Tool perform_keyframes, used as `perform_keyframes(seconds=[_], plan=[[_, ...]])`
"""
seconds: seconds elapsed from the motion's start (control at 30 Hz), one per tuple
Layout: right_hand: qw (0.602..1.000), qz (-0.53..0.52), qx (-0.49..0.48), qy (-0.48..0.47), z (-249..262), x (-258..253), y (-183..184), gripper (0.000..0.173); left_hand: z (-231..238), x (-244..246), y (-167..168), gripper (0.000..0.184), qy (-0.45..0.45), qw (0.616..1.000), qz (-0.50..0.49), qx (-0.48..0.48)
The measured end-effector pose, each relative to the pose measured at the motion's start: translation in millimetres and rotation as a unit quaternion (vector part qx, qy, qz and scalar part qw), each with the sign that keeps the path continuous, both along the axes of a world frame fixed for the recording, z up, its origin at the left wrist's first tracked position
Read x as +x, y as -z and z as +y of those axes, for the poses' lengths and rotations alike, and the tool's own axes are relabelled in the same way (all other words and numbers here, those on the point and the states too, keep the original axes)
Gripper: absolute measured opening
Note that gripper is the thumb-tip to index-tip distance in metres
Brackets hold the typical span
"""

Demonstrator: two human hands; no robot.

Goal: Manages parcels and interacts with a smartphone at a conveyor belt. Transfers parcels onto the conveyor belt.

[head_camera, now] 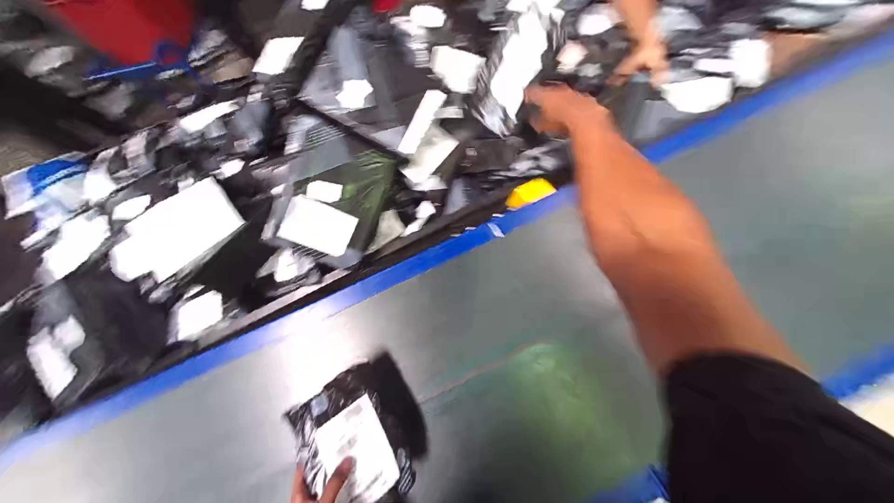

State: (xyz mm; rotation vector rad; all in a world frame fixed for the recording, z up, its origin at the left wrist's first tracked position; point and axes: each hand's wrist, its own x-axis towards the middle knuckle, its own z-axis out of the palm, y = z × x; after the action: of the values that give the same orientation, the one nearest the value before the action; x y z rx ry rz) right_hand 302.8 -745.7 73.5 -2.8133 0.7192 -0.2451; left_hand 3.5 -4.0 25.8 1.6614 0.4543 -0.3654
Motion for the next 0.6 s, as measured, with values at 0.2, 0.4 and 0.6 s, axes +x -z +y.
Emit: perform_keyframes(seconds=[0.2,0.4,0.6], plan=[[0.956,-0.151,0.206,-0.147,201.9,-116.7,86.6,0.044,1.9,96.9,-17.6,0.068,-0.095,0.992,-0.078,-0.038],[0.84,-0.179,0.503,-0.091,407.6,-314.7,92.9,0.028,-21.4,321.0,-120.6,0.054,-0.009,0.972,-0.183,-0.151],[0.827,-0.156,0.539,-0.049,490.6,-411.6,82.9,0.02,-116.3,264.9,-115.1,0.053,0.168,0.945,-0.111,-0.257]])
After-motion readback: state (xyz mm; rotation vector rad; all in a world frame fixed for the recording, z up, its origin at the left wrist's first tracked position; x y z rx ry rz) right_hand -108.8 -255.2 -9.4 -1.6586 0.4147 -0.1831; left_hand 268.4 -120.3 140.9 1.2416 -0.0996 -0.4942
